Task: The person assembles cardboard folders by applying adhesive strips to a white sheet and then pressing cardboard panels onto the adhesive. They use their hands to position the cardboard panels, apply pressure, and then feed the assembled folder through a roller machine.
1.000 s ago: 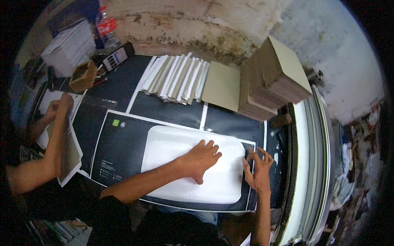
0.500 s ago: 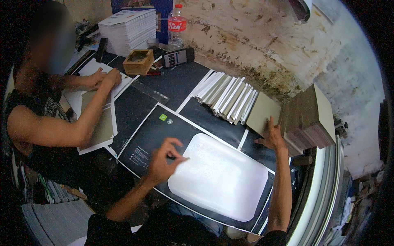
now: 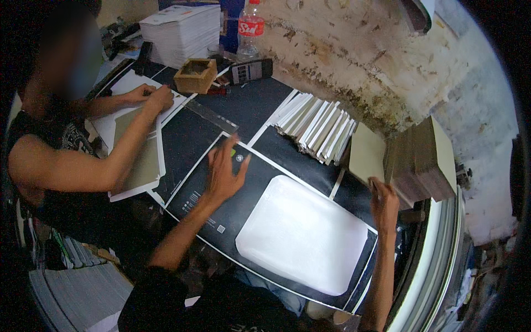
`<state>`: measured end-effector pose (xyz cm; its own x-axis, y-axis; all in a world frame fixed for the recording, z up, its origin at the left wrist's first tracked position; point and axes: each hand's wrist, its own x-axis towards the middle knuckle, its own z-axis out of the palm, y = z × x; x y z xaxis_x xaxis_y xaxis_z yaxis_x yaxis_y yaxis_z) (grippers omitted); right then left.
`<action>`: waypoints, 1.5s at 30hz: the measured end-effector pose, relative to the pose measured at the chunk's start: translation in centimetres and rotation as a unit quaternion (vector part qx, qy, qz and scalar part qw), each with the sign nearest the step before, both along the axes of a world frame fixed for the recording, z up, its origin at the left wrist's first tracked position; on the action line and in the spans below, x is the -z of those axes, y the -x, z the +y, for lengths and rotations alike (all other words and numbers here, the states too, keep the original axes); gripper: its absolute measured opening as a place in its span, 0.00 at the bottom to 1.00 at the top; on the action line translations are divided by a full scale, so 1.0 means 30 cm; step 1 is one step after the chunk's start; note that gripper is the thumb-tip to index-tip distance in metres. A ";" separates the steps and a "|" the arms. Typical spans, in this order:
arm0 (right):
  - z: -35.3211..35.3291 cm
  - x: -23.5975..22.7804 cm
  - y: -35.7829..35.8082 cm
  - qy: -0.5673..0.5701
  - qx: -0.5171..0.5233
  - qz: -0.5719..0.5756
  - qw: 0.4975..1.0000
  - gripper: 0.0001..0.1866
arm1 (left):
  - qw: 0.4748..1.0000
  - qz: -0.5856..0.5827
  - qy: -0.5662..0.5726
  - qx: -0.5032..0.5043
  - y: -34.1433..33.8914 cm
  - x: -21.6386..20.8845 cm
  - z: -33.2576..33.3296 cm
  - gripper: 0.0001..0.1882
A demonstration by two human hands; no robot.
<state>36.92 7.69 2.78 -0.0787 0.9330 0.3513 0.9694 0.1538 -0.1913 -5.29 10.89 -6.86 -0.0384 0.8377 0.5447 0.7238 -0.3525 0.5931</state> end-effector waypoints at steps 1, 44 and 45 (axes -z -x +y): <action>-0.024 0.016 -0.014 -0.026 -0.007 -0.026 0.999 0.17 | 0.999 0.018 -0.040 -0.006 -0.007 -0.003 0.102 0.30; 0.155 0.227 -0.028 -0.038 0.004 -0.026 0.999 0.26 | 0.955 0.276 -0.056 -0.098 0.000 0.039 0.944 0.41; 0.155 0.222 -0.023 -0.033 0.001 -0.025 0.999 0.26 | 0.948 0.293 -0.070 -0.099 -0.006 0.037 0.942 0.41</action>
